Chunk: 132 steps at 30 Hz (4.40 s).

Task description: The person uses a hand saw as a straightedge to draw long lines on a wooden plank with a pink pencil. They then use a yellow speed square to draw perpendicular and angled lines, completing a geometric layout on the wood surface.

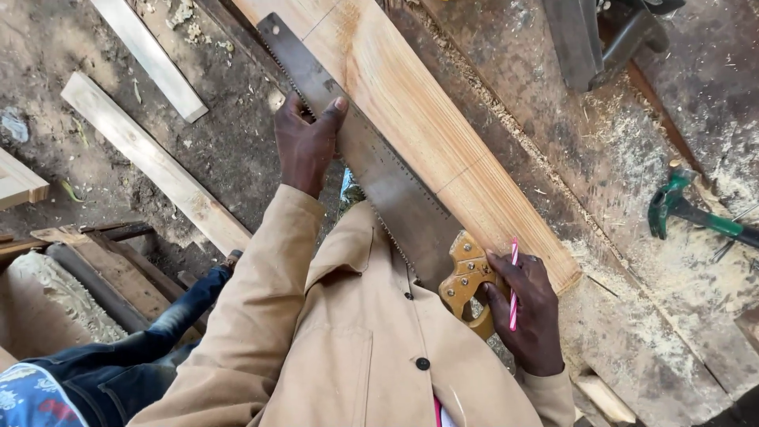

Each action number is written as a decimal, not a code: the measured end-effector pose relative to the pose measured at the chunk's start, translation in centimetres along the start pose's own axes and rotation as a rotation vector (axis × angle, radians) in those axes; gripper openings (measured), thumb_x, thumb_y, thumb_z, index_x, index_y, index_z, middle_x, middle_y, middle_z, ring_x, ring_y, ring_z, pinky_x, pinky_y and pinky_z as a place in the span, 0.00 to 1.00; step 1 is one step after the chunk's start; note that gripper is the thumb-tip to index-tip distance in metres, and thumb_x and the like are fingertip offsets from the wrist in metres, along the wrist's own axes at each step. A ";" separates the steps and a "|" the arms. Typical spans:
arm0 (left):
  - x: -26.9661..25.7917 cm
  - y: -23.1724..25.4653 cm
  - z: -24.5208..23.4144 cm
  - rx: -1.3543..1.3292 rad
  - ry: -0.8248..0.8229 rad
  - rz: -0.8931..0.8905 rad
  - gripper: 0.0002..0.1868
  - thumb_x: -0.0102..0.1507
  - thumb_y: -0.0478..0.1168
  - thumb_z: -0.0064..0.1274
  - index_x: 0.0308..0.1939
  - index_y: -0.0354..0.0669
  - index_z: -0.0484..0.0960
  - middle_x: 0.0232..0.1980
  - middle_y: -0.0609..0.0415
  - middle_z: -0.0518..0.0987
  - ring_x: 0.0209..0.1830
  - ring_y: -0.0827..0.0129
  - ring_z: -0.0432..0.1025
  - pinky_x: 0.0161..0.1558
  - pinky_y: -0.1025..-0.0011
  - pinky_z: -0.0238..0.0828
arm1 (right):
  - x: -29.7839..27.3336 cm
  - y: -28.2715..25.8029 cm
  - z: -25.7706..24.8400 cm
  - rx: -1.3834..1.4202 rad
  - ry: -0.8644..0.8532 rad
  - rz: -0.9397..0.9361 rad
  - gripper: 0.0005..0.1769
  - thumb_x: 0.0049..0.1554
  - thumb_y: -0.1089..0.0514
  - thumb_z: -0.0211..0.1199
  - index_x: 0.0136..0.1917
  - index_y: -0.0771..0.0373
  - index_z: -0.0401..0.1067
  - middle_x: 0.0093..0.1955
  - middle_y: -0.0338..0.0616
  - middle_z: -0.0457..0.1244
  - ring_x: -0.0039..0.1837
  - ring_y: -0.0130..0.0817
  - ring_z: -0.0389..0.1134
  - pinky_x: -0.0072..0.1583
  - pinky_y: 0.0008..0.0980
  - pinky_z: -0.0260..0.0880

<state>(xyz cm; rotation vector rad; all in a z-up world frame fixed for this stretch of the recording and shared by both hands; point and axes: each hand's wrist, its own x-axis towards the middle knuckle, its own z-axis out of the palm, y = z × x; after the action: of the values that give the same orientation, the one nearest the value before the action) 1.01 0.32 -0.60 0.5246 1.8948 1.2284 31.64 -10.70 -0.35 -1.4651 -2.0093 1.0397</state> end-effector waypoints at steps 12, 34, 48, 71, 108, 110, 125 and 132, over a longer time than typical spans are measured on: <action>0.1 0.1 0.0 0.018 -0.011 0.096 0.13 0.50 0.42 0.54 0.35 0.41 0.74 0.39 0.50 0.81 0.36 0.63 0.78 0.38 0.66 0.82 | 0.2 0.2 0.4 -0.049 0.027 -0.036 0.19 0.51 0.59 0.56 0.57 0.62 0.66 0.52 0.55 0.60 0.56 0.45 0.60 0.53 0.37 0.63; -0.2 -0.4 -0.4 -0.209 -0.044 0.148 0.21 0.47 0.47 0.58 0.39 0.40 0.75 0.43 0.49 0.79 0.40 0.64 0.76 0.42 0.65 0.81 | -0.3 0.8 0.7 -0.058 0.023 0.049 0.20 0.48 0.60 0.60 0.56 0.59 0.68 0.51 0.53 0.59 0.52 0.41 0.65 0.52 0.35 0.64; 0.1 -0.1 -0.3 -0.114 -0.047 0.096 0.22 0.47 0.46 0.58 0.41 0.39 0.76 0.42 0.50 0.80 0.39 0.65 0.77 0.39 0.67 0.82 | 0.0 0.5 0.6 -0.025 0.028 0.006 0.20 0.48 0.62 0.60 0.56 0.61 0.68 0.52 0.53 0.58 0.56 0.43 0.63 0.55 0.34 0.63; 0.7 -0.7 -0.4 -0.051 -0.064 0.139 0.20 0.48 0.46 0.59 0.38 0.39 0.75 0.40 0.52 0.80 0.37 0.68 0.77 0.38 0.69 0.81 | 0.3 0.2 0.3 0.005 0.029 -0.013 0.19 0.49 0.59 0.60 0.55 0.61 0.68 0.54 0.54 0.59 0.56 0.43 0.64 0.56 0.35 0.64; -1.6 0.3 0.1 -0.142 -0.125 0.079 0.32 0.42 0.36 0.60 0.48 0.40 0.66 0.49 0.47 0.76 0.47 0.62 0.73 0.46 0.64 0.77 | -0.2 1.7 0.6 -0.034 0.019 0.045 0.22 0.46 0.59 0.63 0.56 0.56 0.69 0.52 0.51 0.59 0.54 0.41 0.64 0.51 0.33 0.65; -1.8 0.7 -0.1 -0.084 -0.104 0.062 0.32 0.41 0.37 0.60 0.48 0.41 0.66 0.49 0.49 0.76 0.47 0.63 0.73 0.46 0.65 0.77 | -0.2 2.0 0.7 -0.039 0.014 0.025 0.23 0.45 0.59 0.63 0.56 0.56 0.68 0.52 0.52 0.59 0.54 0.41 0.64 0.51 0.33 0.64; -1.5 0.0 -0.5 0.147 -0.085 -0.027 0.48 0.41 0.48 0.60 0.60 0.37 0.55 0.61 0.45 0.61 0.60 0.59 0.59 0.58 0.64 0.57 | -0.1 1.6 0.5 -0.029 0.005 0.070 0.22 0.45 0.58 0.62 0.55 0.56 0.69 0.53 0.51 0.59 0.53 0.40 0.65 0.51 0.33 0.65; -1.2 -0.2 -0.4 0.080 -0.091 0.047 0.34 0.41 0.43 0.60 0.50 0.40 0.68 0.49 0.53 0.76 0.47 0.68 0.71 0.48 0.71 0.70 | -0.1 1.7 0.6 0.005 0.007 0.064 0.21 0.46 0.58 0.62 0.55 0.57 0.69 0.52 0.50 0.59 0.53 0.39 0.65 0.53 0.32 0.64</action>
<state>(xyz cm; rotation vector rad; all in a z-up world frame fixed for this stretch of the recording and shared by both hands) 1.43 -0.81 -0.24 0.6602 1.8700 1.1426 32.31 -10.71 -2.02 -1.5377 -1.9655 1.0626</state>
